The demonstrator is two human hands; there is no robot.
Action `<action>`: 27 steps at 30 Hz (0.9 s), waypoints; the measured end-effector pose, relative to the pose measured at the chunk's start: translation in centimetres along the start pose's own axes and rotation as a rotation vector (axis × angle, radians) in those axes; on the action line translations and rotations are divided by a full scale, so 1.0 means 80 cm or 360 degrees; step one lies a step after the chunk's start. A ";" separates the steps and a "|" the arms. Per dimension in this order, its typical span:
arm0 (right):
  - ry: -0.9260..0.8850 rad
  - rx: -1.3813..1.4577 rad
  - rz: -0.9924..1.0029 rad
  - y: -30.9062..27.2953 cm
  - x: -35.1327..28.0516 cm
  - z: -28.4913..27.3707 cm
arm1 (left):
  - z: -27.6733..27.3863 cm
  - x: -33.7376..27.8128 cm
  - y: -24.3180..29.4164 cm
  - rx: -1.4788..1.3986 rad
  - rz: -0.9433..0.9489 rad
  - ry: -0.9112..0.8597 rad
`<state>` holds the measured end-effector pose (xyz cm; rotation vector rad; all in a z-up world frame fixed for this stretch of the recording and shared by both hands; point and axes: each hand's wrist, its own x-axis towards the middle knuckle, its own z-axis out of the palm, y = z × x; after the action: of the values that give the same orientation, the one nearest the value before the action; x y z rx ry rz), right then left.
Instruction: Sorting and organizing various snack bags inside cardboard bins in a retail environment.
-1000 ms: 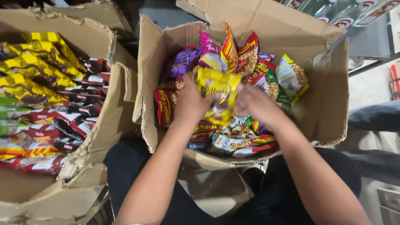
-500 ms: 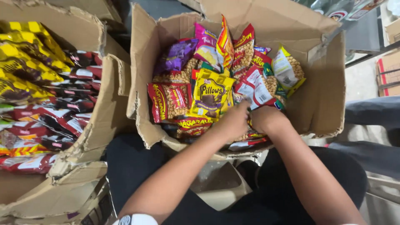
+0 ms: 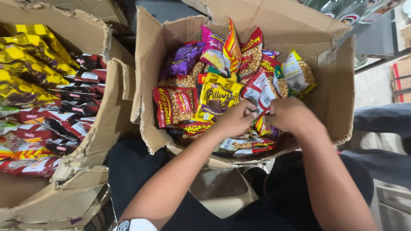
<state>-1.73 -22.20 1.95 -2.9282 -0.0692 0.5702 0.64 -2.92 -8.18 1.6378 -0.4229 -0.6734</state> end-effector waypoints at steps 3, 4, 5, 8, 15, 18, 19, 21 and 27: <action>0.0160 0.0307 0.0022 -0.030 -0.032 -0.055 | -0.008 0.010 0.007 -0.0445 -0.0286 -0.0068; 0.0157 0.0302 0.0019 -0.049 -0.041 -0.070 | -0.016 0.003 0.032 -0.0450 -0.0284 -0.0064; 0.0213 0.0428 0.0026 -0.069 -0.050 -0.086 | -0.026 -0.003 0.058 -0.0694 -0.0419 -0.0097; 0.0436 0.0555 -0.0306 -0.112 -0.061 -0.098 | -0.053 -0.028 0.107 -0.1165 -0.0495 -0.0130; 0.1244 0.0774 -0.1002 -0.143 -0.032 -0.054 | -0.110 -0.039 0.097 -0.1457 -0.0198 0.0333; 0.1512 0.0999 -0.0539 -0.142 -0.001 -0.028 | -0.116 -0.053 0.137 -0.1364 -0.0140 0.0478; 0.1511 0.1003 -0.0554 -0.136 0.008 -0.028 | -0.114 -0.053 0.133 -0.1363 -0.0133 0.0490; 0.0579 0.2087 -0.0017 -0.127 0.024 -0.028 | -0.111 -0.054 0.125 -0.1116 -0.0065 0.0474; 0.0351 0.2948 -0.0120 -0.146 0.030 -0.022 | -0.102 -0.051 0.127 -0.0210 0.0348 0.0917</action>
<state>0.96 -10.74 4.57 -1.1366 0.2409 0.0771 3.80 4.02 3.18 1.5483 -0.1286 -0.0497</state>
